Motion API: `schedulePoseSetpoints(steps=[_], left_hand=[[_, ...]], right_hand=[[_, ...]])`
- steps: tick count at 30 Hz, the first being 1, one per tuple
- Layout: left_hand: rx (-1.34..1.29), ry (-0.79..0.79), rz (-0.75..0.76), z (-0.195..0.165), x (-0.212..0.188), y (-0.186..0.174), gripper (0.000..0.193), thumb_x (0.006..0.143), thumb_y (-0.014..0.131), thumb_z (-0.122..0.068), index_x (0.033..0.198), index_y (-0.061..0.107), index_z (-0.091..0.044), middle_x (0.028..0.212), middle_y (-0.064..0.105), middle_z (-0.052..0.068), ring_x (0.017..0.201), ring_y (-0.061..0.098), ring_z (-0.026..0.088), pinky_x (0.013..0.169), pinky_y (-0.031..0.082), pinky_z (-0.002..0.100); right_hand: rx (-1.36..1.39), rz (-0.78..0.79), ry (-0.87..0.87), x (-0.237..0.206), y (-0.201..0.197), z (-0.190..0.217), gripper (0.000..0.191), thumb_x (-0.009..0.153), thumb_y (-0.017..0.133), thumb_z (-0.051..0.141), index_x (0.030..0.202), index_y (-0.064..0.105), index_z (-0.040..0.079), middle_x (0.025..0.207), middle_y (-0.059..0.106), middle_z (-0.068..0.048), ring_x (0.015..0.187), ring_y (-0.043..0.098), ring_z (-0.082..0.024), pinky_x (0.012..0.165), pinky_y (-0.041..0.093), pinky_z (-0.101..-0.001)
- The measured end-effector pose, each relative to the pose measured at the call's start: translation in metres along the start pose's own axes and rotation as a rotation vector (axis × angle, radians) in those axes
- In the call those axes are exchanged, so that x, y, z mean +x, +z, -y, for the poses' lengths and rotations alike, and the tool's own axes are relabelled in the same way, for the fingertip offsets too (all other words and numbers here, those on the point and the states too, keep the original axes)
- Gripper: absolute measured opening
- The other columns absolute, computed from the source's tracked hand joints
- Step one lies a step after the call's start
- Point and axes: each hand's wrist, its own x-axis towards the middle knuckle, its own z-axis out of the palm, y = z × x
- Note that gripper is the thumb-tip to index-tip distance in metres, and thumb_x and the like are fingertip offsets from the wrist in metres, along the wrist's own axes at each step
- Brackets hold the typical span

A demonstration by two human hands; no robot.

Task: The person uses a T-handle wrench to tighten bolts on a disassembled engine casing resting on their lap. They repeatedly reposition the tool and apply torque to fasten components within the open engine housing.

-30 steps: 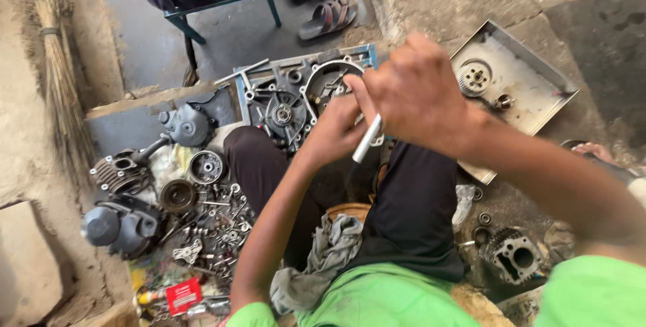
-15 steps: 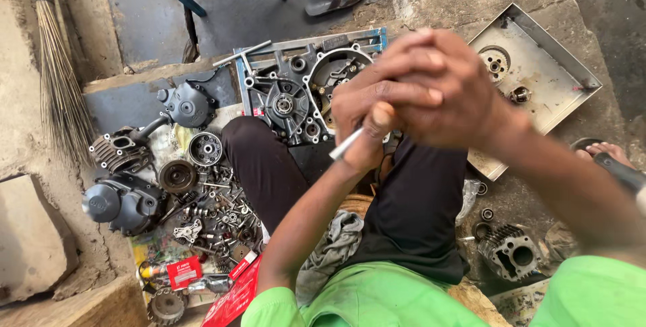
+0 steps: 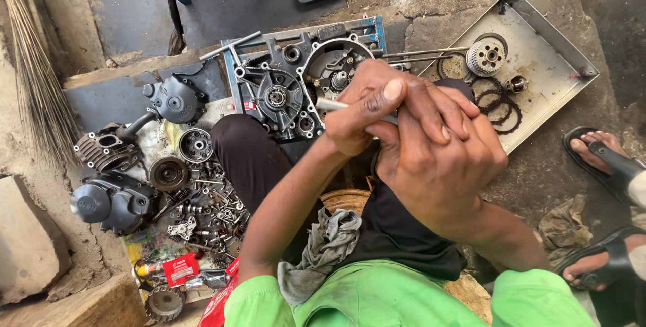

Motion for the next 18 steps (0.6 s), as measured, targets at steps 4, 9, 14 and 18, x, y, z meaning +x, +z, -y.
schedulePoseSetpoints(steps=[4,9,14,18], left_hand=[[-0.043,-0.063,-0.015,0.000,-0.003,0.003,0.063,0.109,0.047,-0.044,0.097,0.073,0.011,0.103,0.073,0.030,0.107,0.070,0.036,0.104,0.052,0.037],[0.151,-0.076,-0.050,-0.010,-0.012,0.003,0.071,0.101,0.054,-0.060,0.141,0.055,-0.001,0.136,0.066,0.018,0.128,0.062,0.027,0.117,0.044,0.034],[0.923,-0.171,0.052,0.013,-0.035,-0.009,0.041,0.099,0.070,-0.029,0.132,0.063,-0.005,0.116,0.071,0.018,0.098,0.068,0.031,0.089,0.052,0.040],[1.095,-0.192,-0.015,0.051,-0.040,-0.028,0.022,0.097,0.070,-0.012,0.117,0.066,-0.005,0.093,0.073,0.015,0.079,0.073,0.029,0.070,0.055,0.039]], right_hand=[[-0.023,-0.059,0.041,0.001,-0.002,0.010,0.039,0.114,0.064,0.040,0.107,0.075,0.003,0.086,0.070,-0.010,0.074,0.066,-0.027,0.070,0.052,-0.0383],[0.096,0.187,-0.060,0.016,-0.016,-0.015,0.043,0.098,0.071,0.048,0.098,0.075,0.006,0.072,0.068,-0.008,0.058,0.063,-0.023,0.055,0.048,-0.0388],[0.068,0.318,-0.289,0.030,-0.048,-0.060,0.019,0.095,0.076,0.035,0.101,0.078,0.017,0.078,0.069,-0.001,0.069,0.063,-0.019,0.066,0.048,-0.0392],[0.026,0.155,-0.557,0.049,-0.048,-0.074,0.015,0.083,0.077,0.016,0.098,0.078,0.016,0.096,0.072,0.000,0.104,0.065,-0.019,0.095,0.048,-0.0372]])
